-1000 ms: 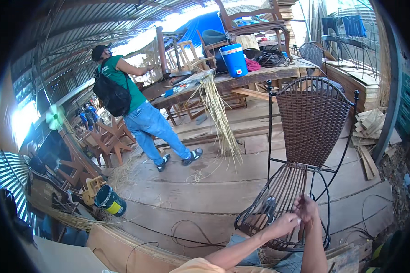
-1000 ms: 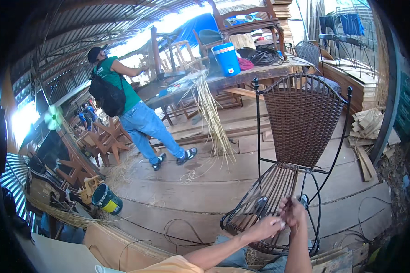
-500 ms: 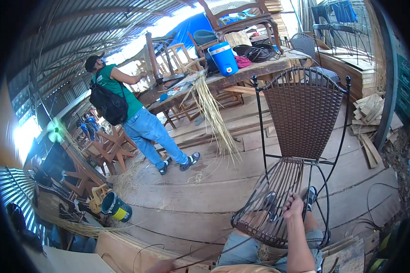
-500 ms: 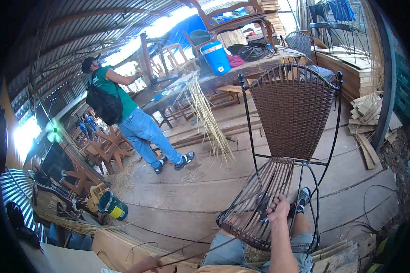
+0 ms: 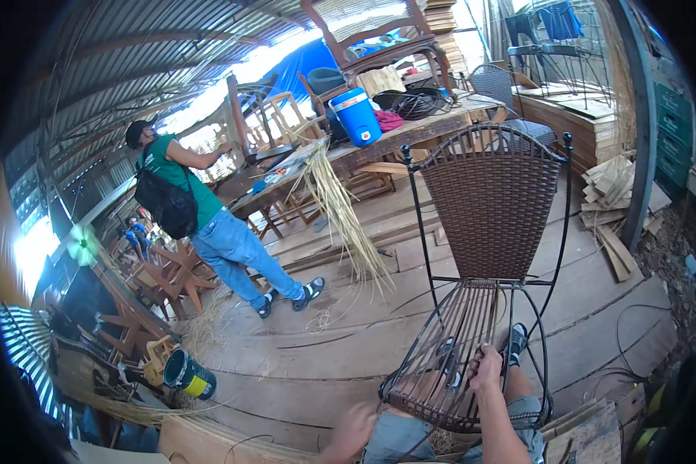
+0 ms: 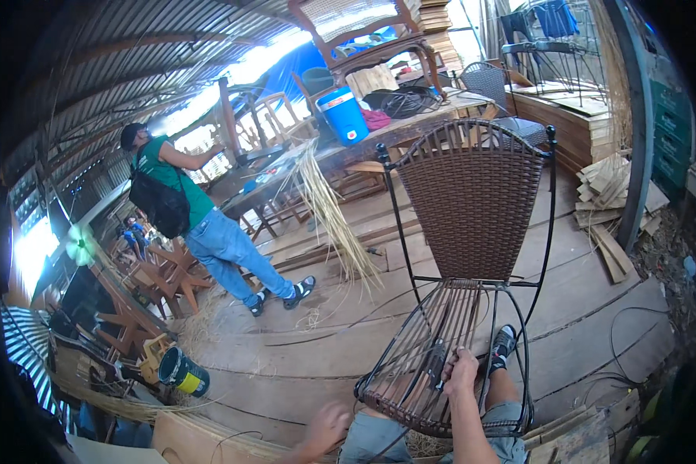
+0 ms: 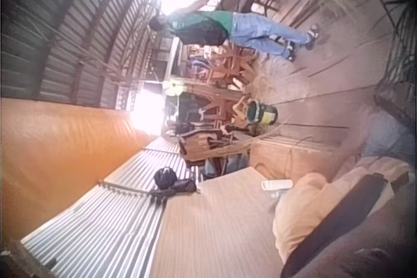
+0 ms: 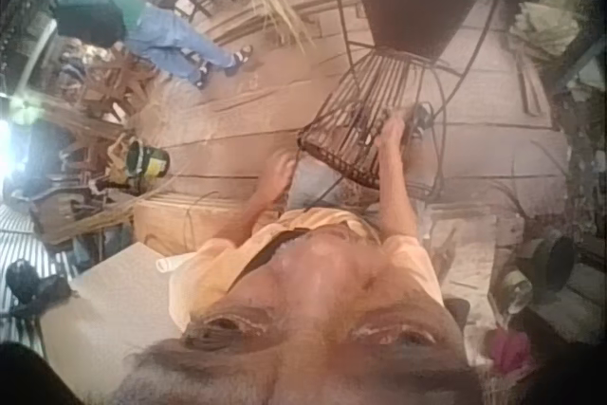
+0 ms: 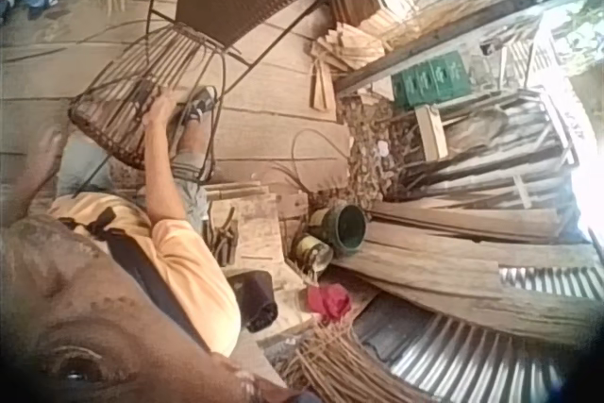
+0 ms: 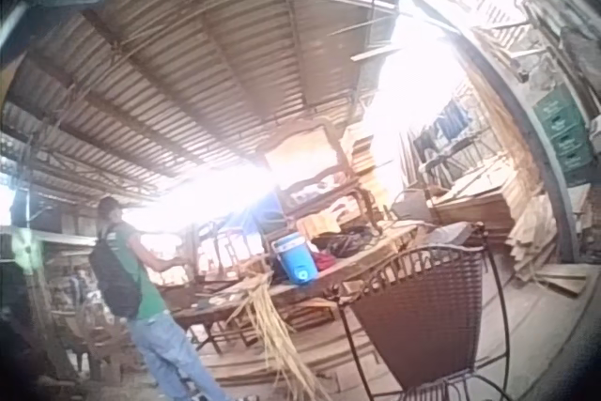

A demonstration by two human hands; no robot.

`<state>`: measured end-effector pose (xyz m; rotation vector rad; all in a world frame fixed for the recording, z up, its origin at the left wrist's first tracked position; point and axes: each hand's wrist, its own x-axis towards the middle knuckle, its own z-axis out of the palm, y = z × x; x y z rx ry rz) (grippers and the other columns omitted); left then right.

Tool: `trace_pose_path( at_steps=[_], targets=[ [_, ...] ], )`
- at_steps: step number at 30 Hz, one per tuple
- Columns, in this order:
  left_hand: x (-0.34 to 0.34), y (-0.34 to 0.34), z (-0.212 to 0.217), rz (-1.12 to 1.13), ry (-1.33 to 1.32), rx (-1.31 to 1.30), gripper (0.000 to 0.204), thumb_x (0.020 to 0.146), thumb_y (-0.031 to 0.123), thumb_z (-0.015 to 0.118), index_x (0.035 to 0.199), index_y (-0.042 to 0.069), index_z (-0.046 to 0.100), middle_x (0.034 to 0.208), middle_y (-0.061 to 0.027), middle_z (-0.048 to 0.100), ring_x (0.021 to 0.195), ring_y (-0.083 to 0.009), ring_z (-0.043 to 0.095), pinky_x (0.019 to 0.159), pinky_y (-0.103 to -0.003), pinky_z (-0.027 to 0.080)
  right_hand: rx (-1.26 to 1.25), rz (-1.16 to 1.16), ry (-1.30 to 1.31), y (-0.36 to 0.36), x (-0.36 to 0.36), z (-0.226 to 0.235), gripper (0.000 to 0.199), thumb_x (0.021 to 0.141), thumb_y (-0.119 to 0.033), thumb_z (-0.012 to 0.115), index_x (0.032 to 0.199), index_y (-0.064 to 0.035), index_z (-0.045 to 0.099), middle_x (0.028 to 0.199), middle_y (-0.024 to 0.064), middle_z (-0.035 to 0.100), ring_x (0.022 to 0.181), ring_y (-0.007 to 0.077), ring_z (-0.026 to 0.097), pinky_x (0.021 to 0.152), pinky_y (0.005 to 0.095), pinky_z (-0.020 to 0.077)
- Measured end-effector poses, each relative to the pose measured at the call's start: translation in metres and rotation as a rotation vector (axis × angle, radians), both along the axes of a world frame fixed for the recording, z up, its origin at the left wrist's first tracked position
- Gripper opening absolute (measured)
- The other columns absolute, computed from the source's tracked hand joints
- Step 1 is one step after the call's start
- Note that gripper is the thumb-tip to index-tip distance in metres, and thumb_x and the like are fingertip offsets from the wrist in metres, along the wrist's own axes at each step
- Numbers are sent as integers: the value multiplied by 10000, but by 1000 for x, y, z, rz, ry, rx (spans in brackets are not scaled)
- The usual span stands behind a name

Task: The recorder is weaving the seat of a metal-framed chair using long plastic or natural fiber strips.

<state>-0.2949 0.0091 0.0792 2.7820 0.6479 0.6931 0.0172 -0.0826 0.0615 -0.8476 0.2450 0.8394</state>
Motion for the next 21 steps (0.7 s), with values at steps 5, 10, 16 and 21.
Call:
trace_pose_path(
  at_steps=[5,10,16,21],
  targets=[
    [163,-21,13,-4,113,29,459,809,293,568,1166,14,496,1244,-157,431,1142,-330,410,931,-444,342,61,34,-3,5,-6,-1,181,880,-229,416,753,-114,474,517,-38,327,368,96,311,321,254,235],
    [172,-16,-6,-61,127,35,251,830,247,546,986,65,616,1126,-89,539,1109,-286,448,910,-402,352,7,20,3,0,-3,-2,159,868,-222,430,751,-124,472,527,-37,340,379,97,325,326,254,250],
    [129,-20,42,6,-147,-423,191,840,190,575,971,54,603,892,-143,614,783,-293,609,672,-350,488,22,31,-53,2,-8,-4,187,866,-266,467,747,-122,468,528,-33,342,383,95,328,331,249,248],
    [34,-34,99,-19,300,-737,263,859,271,565,996,49,604,861,-152,625,787,-255,628,698,-330,480,72,218,94,9,-1,3,259,890,-342,509,778,-108,506,529,-47,326,392,85,305,338,233,221]
  ],
)
